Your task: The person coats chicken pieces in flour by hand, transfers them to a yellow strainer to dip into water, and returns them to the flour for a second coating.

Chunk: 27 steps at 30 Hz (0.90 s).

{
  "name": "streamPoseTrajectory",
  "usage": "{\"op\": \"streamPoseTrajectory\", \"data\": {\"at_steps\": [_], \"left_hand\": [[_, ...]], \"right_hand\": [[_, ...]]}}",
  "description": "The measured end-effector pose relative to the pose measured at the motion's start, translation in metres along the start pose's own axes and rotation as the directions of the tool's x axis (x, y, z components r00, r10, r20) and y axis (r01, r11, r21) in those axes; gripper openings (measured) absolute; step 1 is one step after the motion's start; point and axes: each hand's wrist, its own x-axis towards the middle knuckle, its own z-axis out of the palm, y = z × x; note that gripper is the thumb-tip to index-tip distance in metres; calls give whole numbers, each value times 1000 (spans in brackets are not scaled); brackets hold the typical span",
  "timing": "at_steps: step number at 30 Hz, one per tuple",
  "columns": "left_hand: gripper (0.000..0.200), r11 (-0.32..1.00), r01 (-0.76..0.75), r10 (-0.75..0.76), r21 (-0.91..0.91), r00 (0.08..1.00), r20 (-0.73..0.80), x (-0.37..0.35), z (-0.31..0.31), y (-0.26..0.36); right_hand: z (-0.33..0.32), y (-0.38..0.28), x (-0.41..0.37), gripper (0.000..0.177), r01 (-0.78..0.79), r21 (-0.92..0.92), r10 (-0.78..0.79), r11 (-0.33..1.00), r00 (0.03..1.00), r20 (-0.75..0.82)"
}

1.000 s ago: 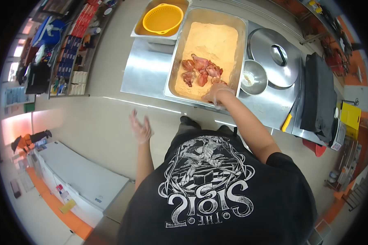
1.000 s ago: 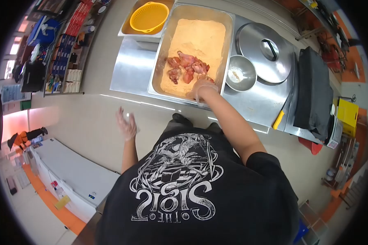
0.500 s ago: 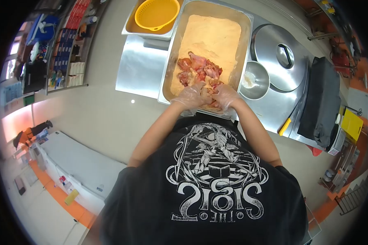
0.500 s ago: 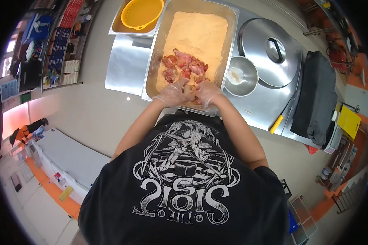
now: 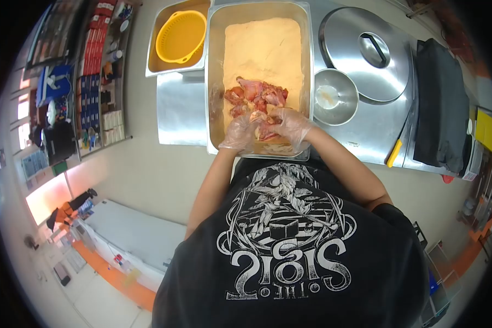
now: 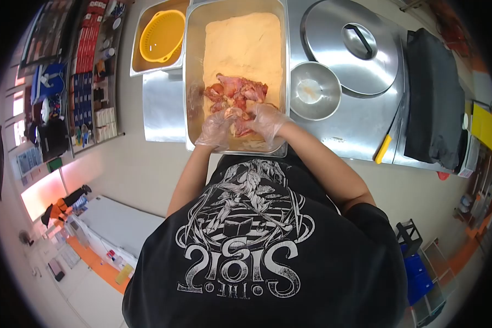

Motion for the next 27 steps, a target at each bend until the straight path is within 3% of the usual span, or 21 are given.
{"op": "streamPoseTrajectory", "data": {"at_steps": [1,2,4,6,8,10,12,13,15,16,17,18,19,20,21,22,24,25,26,27], "left_hand": [[31,1000,-16,16,4,1000,7,2,-4,12],[31,994,34,-31,104,999,-28,3,-7,24],[32,975,71,-60,209,996,-60,4,-14,39],[38,993,90,-95,-72,993,-74,6,-23,44],[39,993,101,-104,-59,993,-50,14,-31,32],[40,992,112,-114,-57,993,-30,21,-41,38],[41,909,121,-180,399,977,113,23,-52,44],[41,913,107,-164,393,980,114,31,-50,18],[42,997,76,-71,-3,943,326,63,-33,-71],[46,930,240,-87,-279,879,469,64,-33,-68],[46,930,227,-71,-290,884,463,64,-32,-65],[44,747,441,-134,-497,833,537,52,-42,-24],[42,477,613,-158,-630,765,625,45,-49,-1],[42,478,603,-144,-639,771,620,48,-50,-5],[42,385,586,-91,-713,793,603,50,-51,-5],[44,285,569,-43,-771,812,582,51,-53,-5],[43,325,521,34,-789,828,560,42,-65,10],[42,359,474,104,-804,836,539,37,-72,21],[42,361,473,111,-804,834,540,41,-67,7],[45,489,445,101,-750,826,555,50,-58,-20]], "right_hand": [[3,-3,-4,38,240,-145,-262,960,952,-156],[5,-6,-6,42,429,-323,-516,843,816,-260],[9,-13,-5,43,379,-292,-463,878,826,-321],[14,-28,-8,44,325,-249,-402,912,828,-391],[11,-49,-17,44,210,-187,-260,960,915,-310],[14,-55,-20,42,224,-280,-310,933,897,-314],[23,-54,-22,34,302,-392,-441,869,831,-339],[30,-50,-20,34,296,-405,-444,865,827,-344],[39,-48,-16,32,290,-550,-553,783,728,-404],[39,-59,-17,32,287,-566,-562,773,723,-401],[38,-69,-21,33,321,-610,-627,724,675,-389],[39,-81,-25,35,354,-651,-688,672,624,-371],[43,-89,-28,35,352,-661,-693,662,624,-362],[47,-97,-30,35,261,-689,-686,676,564,-460],[52,-104,-32,35,168,-703,-677,691,490,-549],[57,-107,-32,35,165,-710,-682,685,487,-546],[67,-107,-29,27,34,-398,-375,917,413,-830],[69,-93,-23,27,32,-402,-379,915,406,-831],[70,-70,-17,21,231,22,-141,973,665,-734],[70,-57,-15,17,263,472,-10,841,881,-473]]}}
